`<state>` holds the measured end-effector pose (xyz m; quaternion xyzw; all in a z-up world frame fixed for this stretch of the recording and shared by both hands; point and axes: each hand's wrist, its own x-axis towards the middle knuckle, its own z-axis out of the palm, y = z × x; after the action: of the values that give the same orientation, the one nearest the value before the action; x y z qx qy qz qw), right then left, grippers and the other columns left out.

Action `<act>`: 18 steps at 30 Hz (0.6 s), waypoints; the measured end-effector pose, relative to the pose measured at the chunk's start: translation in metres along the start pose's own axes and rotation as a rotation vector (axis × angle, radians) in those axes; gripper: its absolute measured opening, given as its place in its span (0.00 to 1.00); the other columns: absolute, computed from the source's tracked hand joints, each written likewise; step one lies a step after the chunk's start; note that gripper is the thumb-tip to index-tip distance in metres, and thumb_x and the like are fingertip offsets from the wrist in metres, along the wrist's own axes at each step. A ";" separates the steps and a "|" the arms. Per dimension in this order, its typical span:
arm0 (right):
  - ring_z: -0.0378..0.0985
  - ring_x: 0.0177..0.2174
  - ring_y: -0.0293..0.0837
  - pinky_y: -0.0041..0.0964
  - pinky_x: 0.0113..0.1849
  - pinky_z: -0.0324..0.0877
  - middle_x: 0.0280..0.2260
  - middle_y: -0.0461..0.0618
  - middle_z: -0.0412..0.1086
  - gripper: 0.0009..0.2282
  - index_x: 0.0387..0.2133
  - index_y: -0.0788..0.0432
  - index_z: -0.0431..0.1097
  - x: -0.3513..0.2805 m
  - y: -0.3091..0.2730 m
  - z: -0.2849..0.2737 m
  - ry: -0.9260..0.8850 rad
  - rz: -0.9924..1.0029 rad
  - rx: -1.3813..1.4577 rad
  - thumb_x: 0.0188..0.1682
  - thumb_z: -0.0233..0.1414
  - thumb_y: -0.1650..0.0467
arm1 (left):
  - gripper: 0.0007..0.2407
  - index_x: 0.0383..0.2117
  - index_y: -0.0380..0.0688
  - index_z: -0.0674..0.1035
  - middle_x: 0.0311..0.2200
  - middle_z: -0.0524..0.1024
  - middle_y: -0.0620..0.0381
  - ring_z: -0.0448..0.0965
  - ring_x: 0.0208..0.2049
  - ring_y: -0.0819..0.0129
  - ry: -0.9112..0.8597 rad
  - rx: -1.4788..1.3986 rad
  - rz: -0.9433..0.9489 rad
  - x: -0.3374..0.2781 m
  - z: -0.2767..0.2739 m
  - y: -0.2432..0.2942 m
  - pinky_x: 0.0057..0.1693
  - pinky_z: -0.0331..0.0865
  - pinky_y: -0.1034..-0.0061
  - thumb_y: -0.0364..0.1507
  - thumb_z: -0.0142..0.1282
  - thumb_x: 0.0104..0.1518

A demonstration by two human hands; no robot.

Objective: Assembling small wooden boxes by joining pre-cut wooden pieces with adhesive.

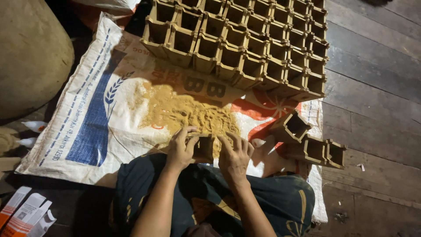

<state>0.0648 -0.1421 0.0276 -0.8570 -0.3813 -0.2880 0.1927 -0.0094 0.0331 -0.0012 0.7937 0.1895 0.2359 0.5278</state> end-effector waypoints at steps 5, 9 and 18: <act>0.67 0.48 0.48 0.50 0.48 0.51 0.50 0.44 0.69 0.22 0.44 0.37 0.77 -0.007 0.003 0.002 -0.034 -0.064 0.008 0.36 0.56 0.75 | 0.08 0.41 0.46 0.80 0.40 0.83 0.52 0.81 0.47 0.50 0.003 0.009 0.015 0.000 0.002 -0.003 0.54 0.72 0.58 0.29 0.59 0.57; 0.67 0.50 0.49 0.47 0.48 0.52 0.53 0.45 0.68 0.20 0.43 0.38 0.76 -0.005 0.012 0.004 -0.018 -0.030 0.042 0.38 0.54 0.75 | 0.08 0.41 0.46 0.80 0.40 0.83 0.53 0.81 0.47 0.51 -0.001 -0.004 0.014 0.000 0.001 0.002 0.55 0.72 0.58 0.29 0.59 0.57; 0.71 0.45 0.45 0.39 0.43 0.62 0.45 0.36 0.71 0.14 0.37 0.34 0.77 -0.051 0.057 0.075 -0.106 0.256 0.118 0.40 0.58 0.71 | 0.13 0.47 0.46 0.76 0.45 0.81 0.47 0.78 0.52 0.48 -0.029 -0.132 -0.156 0.001 -0.006 0.020 0.54 0.74 0.59 0.28 0.59 0.56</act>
<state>0.1067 -0.1653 -0.0686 -0.8998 -0.2947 -0.1925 0.2577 -0.0108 0.0308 0.0192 0.7432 0.2272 0.1946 0.5984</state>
